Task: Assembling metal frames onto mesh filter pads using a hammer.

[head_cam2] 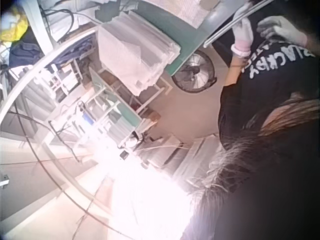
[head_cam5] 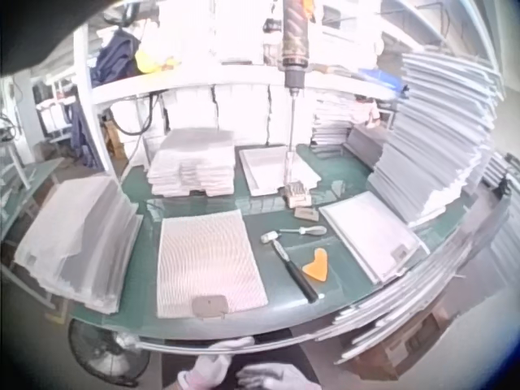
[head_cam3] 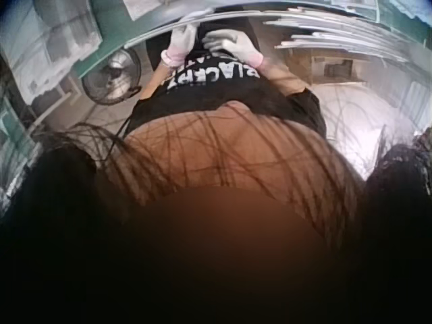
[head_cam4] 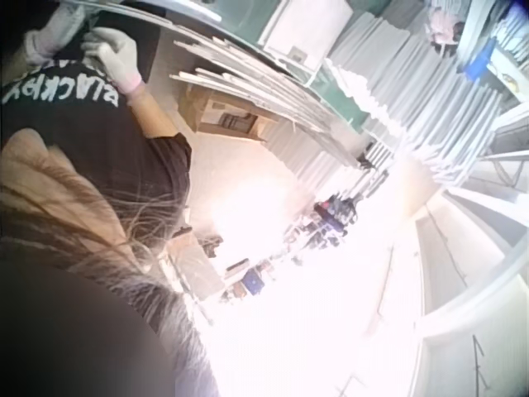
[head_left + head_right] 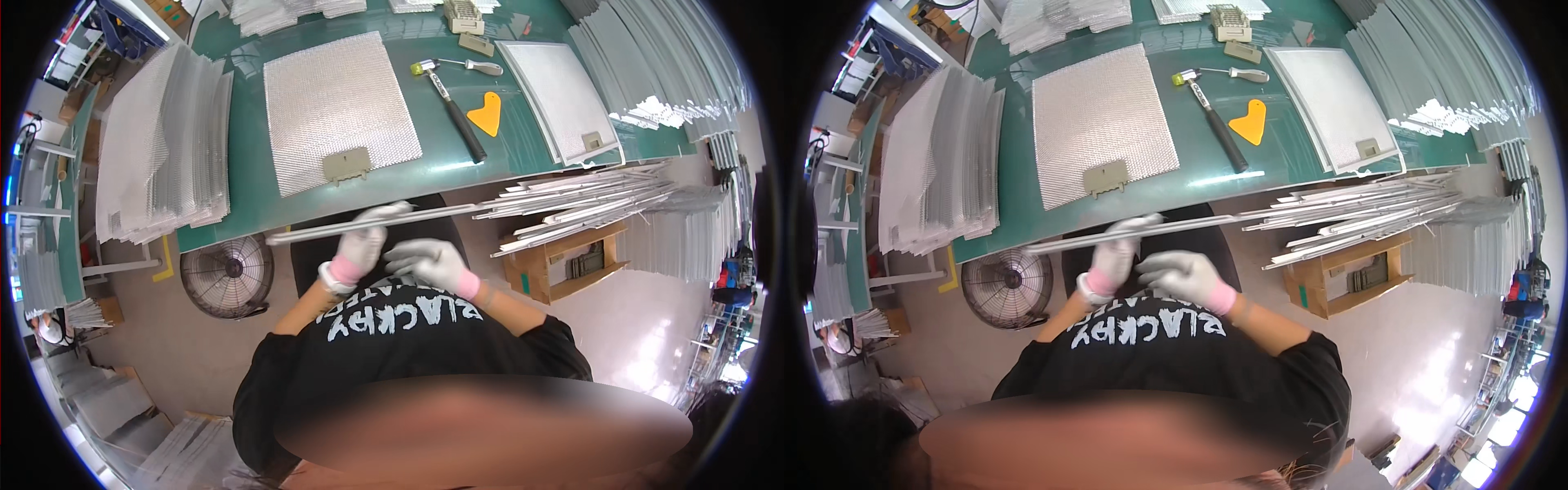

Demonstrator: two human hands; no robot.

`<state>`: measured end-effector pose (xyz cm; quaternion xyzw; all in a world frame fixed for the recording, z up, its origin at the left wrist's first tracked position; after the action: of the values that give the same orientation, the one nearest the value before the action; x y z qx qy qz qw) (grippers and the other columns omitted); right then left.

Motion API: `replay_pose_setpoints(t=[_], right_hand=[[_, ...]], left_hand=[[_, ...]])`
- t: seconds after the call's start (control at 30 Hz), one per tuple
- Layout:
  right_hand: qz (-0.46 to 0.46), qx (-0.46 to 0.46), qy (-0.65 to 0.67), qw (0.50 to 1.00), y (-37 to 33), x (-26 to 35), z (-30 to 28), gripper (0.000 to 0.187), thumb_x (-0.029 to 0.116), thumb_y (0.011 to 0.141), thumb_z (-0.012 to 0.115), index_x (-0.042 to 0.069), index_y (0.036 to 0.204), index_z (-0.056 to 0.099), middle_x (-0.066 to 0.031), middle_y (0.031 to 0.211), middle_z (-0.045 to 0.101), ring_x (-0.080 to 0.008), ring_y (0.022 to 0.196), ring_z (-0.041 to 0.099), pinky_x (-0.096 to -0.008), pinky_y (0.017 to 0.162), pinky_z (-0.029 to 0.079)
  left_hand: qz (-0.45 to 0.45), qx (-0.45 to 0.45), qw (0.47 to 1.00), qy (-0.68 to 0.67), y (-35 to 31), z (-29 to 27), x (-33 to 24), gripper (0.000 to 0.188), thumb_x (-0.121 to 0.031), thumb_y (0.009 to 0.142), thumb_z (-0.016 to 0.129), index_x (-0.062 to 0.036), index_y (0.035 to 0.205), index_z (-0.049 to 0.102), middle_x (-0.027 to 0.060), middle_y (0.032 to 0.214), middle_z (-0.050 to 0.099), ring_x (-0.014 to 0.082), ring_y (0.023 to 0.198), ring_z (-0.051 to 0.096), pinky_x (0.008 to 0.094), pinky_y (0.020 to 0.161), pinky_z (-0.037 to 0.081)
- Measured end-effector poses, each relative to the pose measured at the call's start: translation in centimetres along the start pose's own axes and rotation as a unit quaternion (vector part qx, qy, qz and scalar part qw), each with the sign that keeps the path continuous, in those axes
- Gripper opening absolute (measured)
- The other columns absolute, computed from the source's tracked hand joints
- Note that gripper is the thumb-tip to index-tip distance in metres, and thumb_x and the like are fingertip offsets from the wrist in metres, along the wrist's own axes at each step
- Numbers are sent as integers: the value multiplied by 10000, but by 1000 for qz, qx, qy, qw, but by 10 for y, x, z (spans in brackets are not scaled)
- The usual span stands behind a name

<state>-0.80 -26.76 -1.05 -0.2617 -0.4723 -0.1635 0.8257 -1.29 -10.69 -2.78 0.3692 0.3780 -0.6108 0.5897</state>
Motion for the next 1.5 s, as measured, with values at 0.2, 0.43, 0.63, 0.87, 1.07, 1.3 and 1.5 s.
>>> replay_pose_setpoints(t=[0.2, 0.43, 0.63, 0.87, 1.07, 1.3, 1.5], right_hand=[[-260, -456, 492, 694, -86, 26, -190, 586, 546, 896, 575, -3, 1101, 555, -141, 1100, 587, -245, 1015, 573, -376, 925, 479], [-487, -282, 270, 781, -111, 189, -168, 291, 356, 956, 563, 114, 840, 450, 2, 729, 395, -130, 671, 395, -301, 672, 402], [-275, -199, 306, 890, 103, 160, -117, 315, 382, 980, 516, 76, 926, 566, -62, 815, 559, -210, 803, 572, -327, 711, 465], [-216, -103, -165, 957, 131, 114, -95, 245, 252, 1001, 491, 13, 1001, 543, -72, 853, 617, -172, 858, 612, -268, 783, 498], [-120, -151, -255, 948, 61, 88, -25, 487, 117, 968, 460, -16, 1424, 355, -61, 879, 626, -107, 695, 569, -259, 668, 493], [-192, -226, -22, 955, 55, 48, -46, 581, 46, 981, 401, 56, 1523, 192, -21, 783, 541, -32, 506, 371, -165, 458, 333], [-187, -158, 107, 964, 78, 36, -39, 560, 79, 1006, 359, 111, 1534, 174, -40, 758, 538, -53, 462, 367, -182, 419, 320]], left_hand=[[372, -57, 925, 50, -47, -65, -171, 527, -499, 1015, 361, -75, 718, 462, 20, 517, 395, 176, 469, 414, 409, 685, 468], [140, -127, 965, 180, -69, -85, -96, 638, -603, 958, 427, -18, 728, 535, 97, 688, 590, 75, 485, 439, 218, 455, 331], [112, -280, 934, 190, -85, -67, -31, 315, -309, 1004, 471, -1, 976, 532, 73, 774, 569, 121, 683, 534, 277, 662, 461], [55, -74, 923, 374, -66, -16, -3, 515, -158, 882, 620, 8, 1337, 443, 218, 1266, 543, 325, 1073, 590, 401, 953, 458], [-73, -63, 945, -314, -1, 14, 36, 421, -298, 1028, 454, 4, 1319, 423, 196, 1311, 521, 291, 1215, 523, 430, 1046, 415], [-54, -72, 861, -500, 66, 10, 3, 345, -295, 1006, 414, 18, 1139, 473, 208, 1118, 549, 308, 1111, 547, 458, 1023, 422], [94, -104, 990, -27, 118, -20, 15, 168, -145, 958, 575, 16, 999, 601, 157, 942, 645, 247, 910, 634, 341, 811, 518]])
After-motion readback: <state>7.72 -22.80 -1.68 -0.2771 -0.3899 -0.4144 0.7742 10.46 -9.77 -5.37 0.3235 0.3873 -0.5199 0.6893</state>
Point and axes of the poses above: each hand's wrist, its own y-axis towards the middle knuckle, its own z-axis out of the palm, x = y × z, the point moved 5 cm from there along y, towards the middle knuckle
